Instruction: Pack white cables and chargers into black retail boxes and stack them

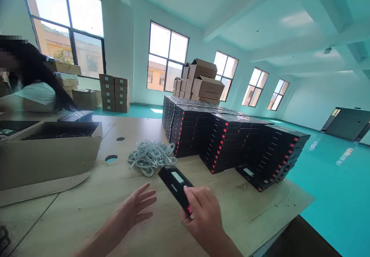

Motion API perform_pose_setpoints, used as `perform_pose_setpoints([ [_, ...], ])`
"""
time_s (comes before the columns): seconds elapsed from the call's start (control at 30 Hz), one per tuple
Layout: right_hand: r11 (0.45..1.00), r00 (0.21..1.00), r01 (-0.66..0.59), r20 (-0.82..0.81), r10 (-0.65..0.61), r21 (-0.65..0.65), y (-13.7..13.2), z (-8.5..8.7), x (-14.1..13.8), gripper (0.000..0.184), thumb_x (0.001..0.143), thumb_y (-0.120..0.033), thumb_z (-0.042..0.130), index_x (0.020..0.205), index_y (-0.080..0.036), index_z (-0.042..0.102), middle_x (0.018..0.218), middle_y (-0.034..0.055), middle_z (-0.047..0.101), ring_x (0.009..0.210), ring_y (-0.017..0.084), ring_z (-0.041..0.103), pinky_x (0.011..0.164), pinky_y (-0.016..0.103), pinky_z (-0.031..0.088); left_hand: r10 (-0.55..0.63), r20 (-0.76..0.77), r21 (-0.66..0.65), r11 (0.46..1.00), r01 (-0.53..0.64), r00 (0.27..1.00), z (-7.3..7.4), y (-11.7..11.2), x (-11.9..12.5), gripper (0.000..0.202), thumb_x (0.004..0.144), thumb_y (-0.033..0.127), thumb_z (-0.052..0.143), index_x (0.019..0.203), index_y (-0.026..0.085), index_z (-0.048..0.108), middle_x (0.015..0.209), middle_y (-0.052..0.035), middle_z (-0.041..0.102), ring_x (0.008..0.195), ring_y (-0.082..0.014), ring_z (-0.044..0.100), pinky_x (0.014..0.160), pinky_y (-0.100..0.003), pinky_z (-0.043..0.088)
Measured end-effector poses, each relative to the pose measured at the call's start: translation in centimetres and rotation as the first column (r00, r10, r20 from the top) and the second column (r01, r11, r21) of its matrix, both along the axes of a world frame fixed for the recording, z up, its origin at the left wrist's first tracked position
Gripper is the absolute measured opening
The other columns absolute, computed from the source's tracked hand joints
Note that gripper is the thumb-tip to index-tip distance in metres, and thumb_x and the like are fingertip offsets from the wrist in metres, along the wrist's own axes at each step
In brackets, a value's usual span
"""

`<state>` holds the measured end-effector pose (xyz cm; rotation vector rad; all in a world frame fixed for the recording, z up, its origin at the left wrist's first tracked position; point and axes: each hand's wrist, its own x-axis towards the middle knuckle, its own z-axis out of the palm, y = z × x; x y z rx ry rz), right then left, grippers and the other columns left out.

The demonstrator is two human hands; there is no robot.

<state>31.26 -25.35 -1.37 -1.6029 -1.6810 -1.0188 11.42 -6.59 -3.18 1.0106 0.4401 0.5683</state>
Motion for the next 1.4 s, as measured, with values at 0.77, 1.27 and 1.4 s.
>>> perform_pose_setpoints([
  [0.77, 0.702, 0.351, -0.711, -0.844, 0.405, 0.041, 14.2, -3.6, -11.2, 0.061, 0.082, -0.027, 0.069, 0.142, -0.027, 0.056, 0.133, 0.0128, 0.067, 0.117, 0.032, 0.064, 0.098, 0.047, 0.052, 0.768, 0.045, 0.683, 0.443, -0.58, 0.639, 2.4, 3.1, -5.0, 0.083, 0.073, 0.042, 0.076, 0.143, 0.026, 0.035, 0.13, -0.0116, 0.061, 0.112, -0.0293, 0.064, 0.093, -0.044, 0.053],
  [1.27, 0.675, 0.07, -0.731, -0.974, 0.218, 0.099, 13.6, -1.8, -8.7, 0.071, 0.067, -0.009, 0.061, 0.136, -0.022, 0.053, 0.105, 0.0045, 0.068, 0.089, 0.019, 0.066, 0.078, 0.032, 0.054, 0.577, 0.046, 0.948, -0.283, 0.147, 0.815, 0.5, 2.1, -4.3, 0.085, 0.057, 0.005, 0.054, 0.139, 0.024, 0.044, 0.14, -0.0098, 0.059, 0.134, -0.0295, 0.049, 0.125, -0.05, 0.01],
  [1.4, 0.768, 0.069, -0.62, -0.964, 0.257, 0.16, 13.5, -1.5, -8.2, 0.061, 0.062, -0.008, 0.052, 0.121, -0.022, 0.06, 0.088, -0.0001, 0.067, 0.075, 0.016, 0.063, 0.067, 0.027, 0.05, 0.556, 0.033, 0.957, -0.256, 0.134, 0.83, 0.7, 2.0, -4.2, 0.09, 0.054, 0.009, 0.055, 0.141, 0.025, 0.04, 0.143, -0.0111, 0.056, 0.136, -0.0311, 0.047, 0.124, -0.049, 0.012],
])
